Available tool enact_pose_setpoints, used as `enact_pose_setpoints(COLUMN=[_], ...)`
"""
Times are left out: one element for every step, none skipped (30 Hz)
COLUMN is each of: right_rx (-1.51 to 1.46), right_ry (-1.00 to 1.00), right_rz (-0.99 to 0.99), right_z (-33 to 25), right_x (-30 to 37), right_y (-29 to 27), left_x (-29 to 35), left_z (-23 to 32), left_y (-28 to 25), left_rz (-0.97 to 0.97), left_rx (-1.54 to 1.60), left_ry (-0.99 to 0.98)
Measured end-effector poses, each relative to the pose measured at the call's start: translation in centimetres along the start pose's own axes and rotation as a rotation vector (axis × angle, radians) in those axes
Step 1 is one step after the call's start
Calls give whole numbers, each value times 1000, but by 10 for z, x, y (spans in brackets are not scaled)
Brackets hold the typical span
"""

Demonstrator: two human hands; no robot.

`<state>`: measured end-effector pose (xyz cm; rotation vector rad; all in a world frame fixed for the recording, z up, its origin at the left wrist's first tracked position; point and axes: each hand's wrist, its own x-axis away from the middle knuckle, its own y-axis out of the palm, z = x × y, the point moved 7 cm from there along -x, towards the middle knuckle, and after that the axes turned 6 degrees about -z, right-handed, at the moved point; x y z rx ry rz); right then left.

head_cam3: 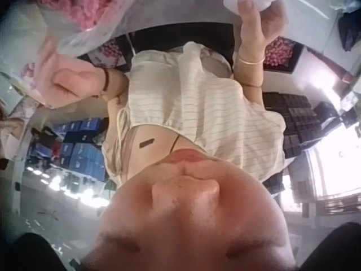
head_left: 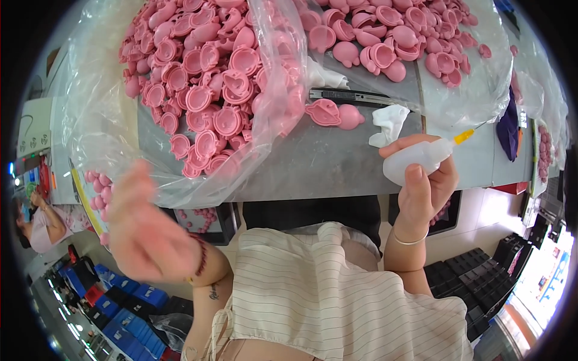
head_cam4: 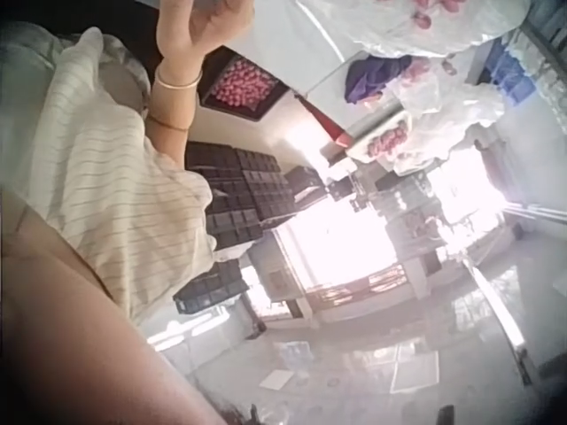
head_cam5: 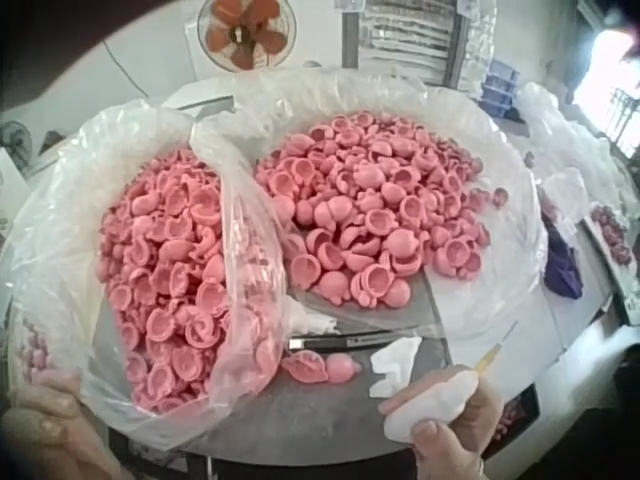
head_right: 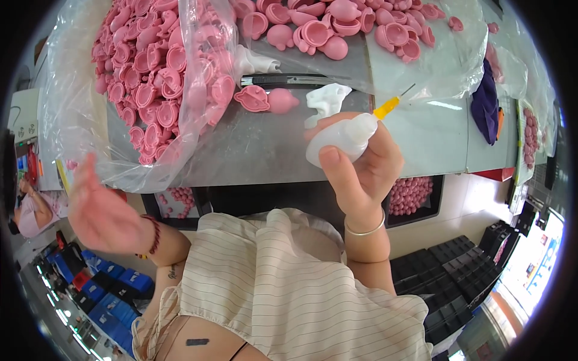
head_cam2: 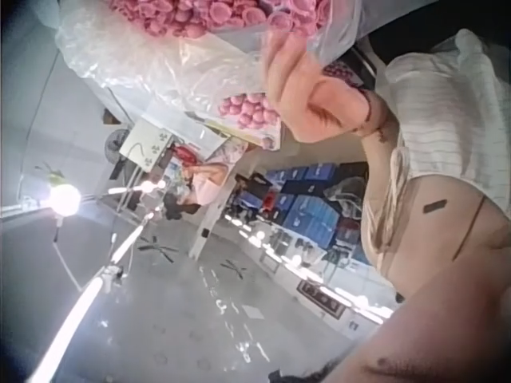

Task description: Apply glue to small plastic parts and assemble them into a finished toy component.

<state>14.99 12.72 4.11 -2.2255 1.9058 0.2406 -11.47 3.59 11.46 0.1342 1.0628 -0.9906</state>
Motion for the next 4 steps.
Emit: enact_pose_setpoints(right_rx=[5, 16, 27, 31], right_ry=[5, -8, -20, -14], right_rz=[-6, 25, 54, 45], right_z=[5, 8, 12, 18], right_x=[0, 1, 2, 3], right_y=[-1, -5, -8, -10], left_x=[-6, -10, -10, 38], left_z=[16, 19, 37, 136], left_y=[18, 48, 83, 17], left_rz=[3, -118, -234, -224], left_rx=[1, 573, 1148, 1149], left_ry=[-8, -250, -488, -494])
